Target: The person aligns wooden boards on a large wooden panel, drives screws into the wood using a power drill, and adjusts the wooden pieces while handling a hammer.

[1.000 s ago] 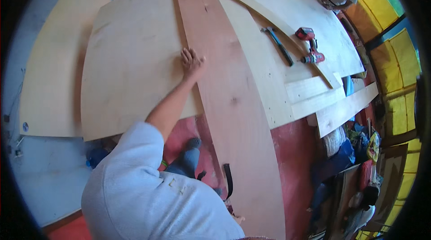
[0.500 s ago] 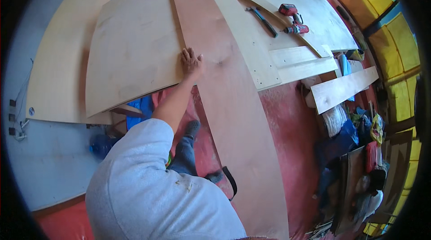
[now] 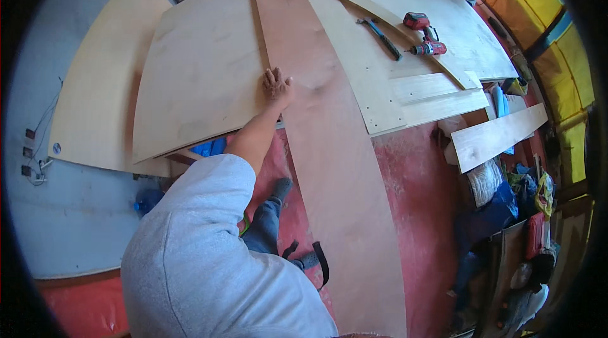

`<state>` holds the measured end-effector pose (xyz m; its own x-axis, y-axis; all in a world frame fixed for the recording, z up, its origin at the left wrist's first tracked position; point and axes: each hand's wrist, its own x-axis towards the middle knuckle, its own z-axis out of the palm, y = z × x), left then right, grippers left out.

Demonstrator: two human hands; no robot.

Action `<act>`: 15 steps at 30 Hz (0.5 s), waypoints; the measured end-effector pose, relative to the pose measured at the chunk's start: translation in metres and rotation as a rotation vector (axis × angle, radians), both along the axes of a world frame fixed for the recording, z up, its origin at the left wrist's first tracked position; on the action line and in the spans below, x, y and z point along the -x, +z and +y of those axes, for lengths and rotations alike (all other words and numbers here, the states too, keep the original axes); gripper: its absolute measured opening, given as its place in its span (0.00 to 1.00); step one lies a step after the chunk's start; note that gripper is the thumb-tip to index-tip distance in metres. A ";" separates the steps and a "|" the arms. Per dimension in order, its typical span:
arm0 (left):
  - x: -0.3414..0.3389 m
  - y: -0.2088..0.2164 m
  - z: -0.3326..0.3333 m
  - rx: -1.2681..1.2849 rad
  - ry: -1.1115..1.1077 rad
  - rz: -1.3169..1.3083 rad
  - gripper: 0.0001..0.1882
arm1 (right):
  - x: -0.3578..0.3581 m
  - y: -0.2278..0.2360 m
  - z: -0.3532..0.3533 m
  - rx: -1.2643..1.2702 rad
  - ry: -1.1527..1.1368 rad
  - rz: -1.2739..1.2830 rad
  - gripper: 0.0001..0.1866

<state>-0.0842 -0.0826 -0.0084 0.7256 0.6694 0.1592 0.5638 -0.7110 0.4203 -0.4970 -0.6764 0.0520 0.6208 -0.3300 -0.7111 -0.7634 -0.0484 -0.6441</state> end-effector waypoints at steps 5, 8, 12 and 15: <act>-0.014 0.000 0.010 -0.025 -0.026 0.025 0.38 | -0.010 -0.006 0.003 -0.007 0.003 -0.006 0.31; -0.023 -0.003 0.016 0.008 -0.042 0.014 0.38 | -0.013 -0.006 0.005 0.005 -0.006 -0.004 0.31; -0.032 -0.004 0.049 -0.048 -0.003 0.007 0.39 | -0.024 -0.011 0.017 -0.004 0.015 0.006 0.31; -0.044 0.004 0.041 0.031 -0.045 0.010 0.39 | -0.027 -0.009 0.022 0.020 -0.007 0.022 0.31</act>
<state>-0.0400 -0.0419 -0.0044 0.7564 0.6408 0.1313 0.5362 -0.7224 0.4367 -0.4704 -0.6539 0.0429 0.6026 -0.3485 -0.7179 -0.7780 -0.0563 -0.6257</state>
